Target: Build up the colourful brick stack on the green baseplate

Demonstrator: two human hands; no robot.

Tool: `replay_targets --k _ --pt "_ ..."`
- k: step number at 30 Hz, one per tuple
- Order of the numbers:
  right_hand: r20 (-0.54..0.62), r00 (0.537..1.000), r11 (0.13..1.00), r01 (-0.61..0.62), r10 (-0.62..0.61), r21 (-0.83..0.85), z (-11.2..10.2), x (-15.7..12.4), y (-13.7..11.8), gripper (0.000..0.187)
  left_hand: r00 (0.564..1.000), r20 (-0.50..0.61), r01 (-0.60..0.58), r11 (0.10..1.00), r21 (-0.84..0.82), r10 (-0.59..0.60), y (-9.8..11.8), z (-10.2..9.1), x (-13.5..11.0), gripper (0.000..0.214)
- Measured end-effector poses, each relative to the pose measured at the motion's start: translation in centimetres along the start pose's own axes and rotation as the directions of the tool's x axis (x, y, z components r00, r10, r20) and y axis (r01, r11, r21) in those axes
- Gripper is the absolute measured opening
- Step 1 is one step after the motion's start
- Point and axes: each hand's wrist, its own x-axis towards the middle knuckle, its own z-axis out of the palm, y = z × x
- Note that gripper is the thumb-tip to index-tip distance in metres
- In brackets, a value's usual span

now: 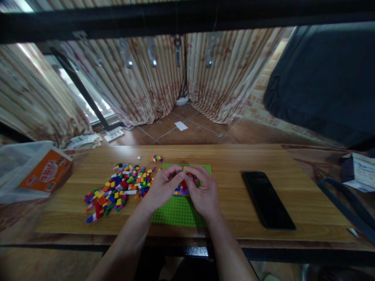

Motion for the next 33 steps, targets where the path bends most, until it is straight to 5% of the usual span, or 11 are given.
replay_targets --k 8,17,33 --pt "-0.035 0.991 0.992 -0.126 0.126 -0.002 -0.8 0.0 0.1 0.020 0.999 -0.028 0.047 0.996 0.074 -0.045 -0.1 -0.3 0.1 0.025" --pt "-0.025 0.863 0.857 -0.498 0.505 0.132 -3.0 0.3 3.8 0.046 0.980 -0.177 0.110 0.985 0.132 -0.086 -0.8 -1.6 0.5 0.019" --pt "0.004 0.872 0.871 -0.488 0.489 0.055 -2.5 0.2 2.9 0.031 0.985 -0.136 0.128 0.975 0.180 -0.104 -1.2 -1.4 0.2 0.021"
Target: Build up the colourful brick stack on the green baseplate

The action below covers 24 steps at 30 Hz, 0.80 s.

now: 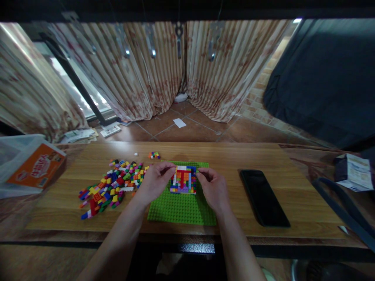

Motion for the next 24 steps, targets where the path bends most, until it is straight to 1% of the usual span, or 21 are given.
replay_targets --k 4,7,9,12,18,24 --pt "0.004 0.998 0.994 0.062 -0.062 -0.095 0.0 -0.5 -0.4 0.030 1.000 -0.003 0.000 1.000 0.015 0.000 0.2 -0.1 0.0 0.021" --pt "0.002 0.993 0.972 0.117 -0.119 -0.202 0.0 -0.8 -0.7 0.029 1.000 -0.003 0.009 1.000 -0.006 -0.009 0.2 -0.1 -0.1 0.020" --pt "0.002 0.991 0.963 0.133 -0.136 -0.234 0.0 -0.8 -0.6 0.029 1.000 -0.005 0.005 1.000 -0.019 -0.005 0.2 0.0 0.0 0.019" --pt "-0.005 0.992 0.970 0.125 -0.129 -0.207 0.0 -0.7 -0.2 0.029 1.000 0.000 -0.003 1.000 -0.024 0.003 0.1 0.0 0.0 0.020" --pt "-0.021 0.994 0.990 0.104 -0.107 -0.093 0.2 -0.4 0.5 0.027 1.000 -0.004 0.003 1.000 0.012 -0.003 0.4 -0.2 -0.1 0.020" --pt "-0.040 0.999 0.999 0.017 -0.015 0.041 0.5 0.1 0.2 0.030 1.000 -0.008 -0.004 1.000 0.012 0.004 0.3 -0.2 0.0 0.019"
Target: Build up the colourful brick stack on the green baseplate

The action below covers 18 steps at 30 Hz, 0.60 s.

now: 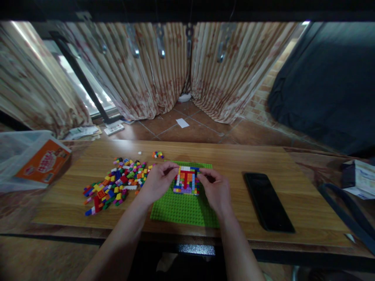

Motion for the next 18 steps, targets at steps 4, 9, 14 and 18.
replay_targets --k 4,9,14,18 --pt "0.036 0.994 0.983 -0.105 0.100 0.152 0.1 0.6 -0.1 0.038 1.000 -0.005 -0.002 1.000 -0.019 0.002 -0.3 0.1 0.0 0.019" --pt "0.068 0.984 0.965 -0.172 0.162 0.197 0.2 1.1 -0.2 0.043 1.000 -0.006 -0.015 1.000 -0.025 0.014 -0.3 0.3 -0.1 0.017" --pt "0.096 0.985 0.976 -0.159 0.146 0.149 0.0 1.5 -0.3 0.042 1.000 -0.008 0.004 1.000 -0.026 -0.004 -0.1 0.5 -0.1 0.013" --pt "0.113 0.984 0.982 -0.149 0.136 0.118 0.0 1.7 -0.3 0.043 1.000 -0.003 0.002 1.000 -0.022 -0.002 -0.3 0.6 -0.1 0.013"
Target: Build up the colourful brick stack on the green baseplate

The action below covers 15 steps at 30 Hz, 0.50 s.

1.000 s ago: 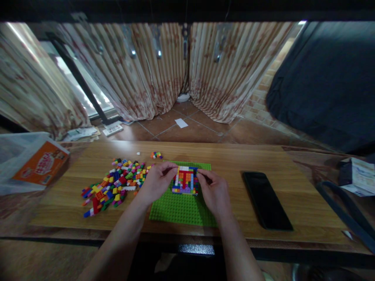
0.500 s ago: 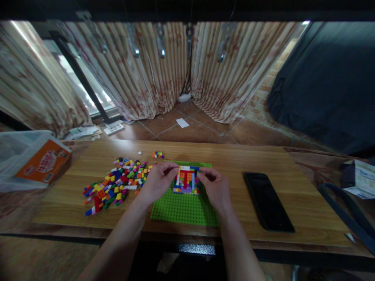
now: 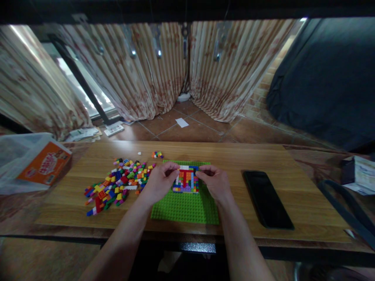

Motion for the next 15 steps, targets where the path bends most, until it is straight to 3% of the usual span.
replay_targets --k 7,11,15 --pt "0.004 0.999 0.996 -0.035 0.034 0.086 -0.1 -0.5 -0.1 0.048 0.999 -0.002 -0.032 0.999 0.001 0.032 -0.4 -0.8 0.1 0.015" --pt "-0.044 0.997 0.981 -0.059 0.069 0.185 -0.7 -0.8 0.1 0.049 0.986 -0.162 -0.029 0.993 0.118 0.048 -1.1 -3.6 0.6 0.017" --pt "-0.123 0.988 0.979 -0.064 0.089 0.192 -0.7 -0.7 0.5 0.052 0.961 -0.276 0.089 0.923 0.374 0.019 -1.9 -6.4 0.8 0.019"
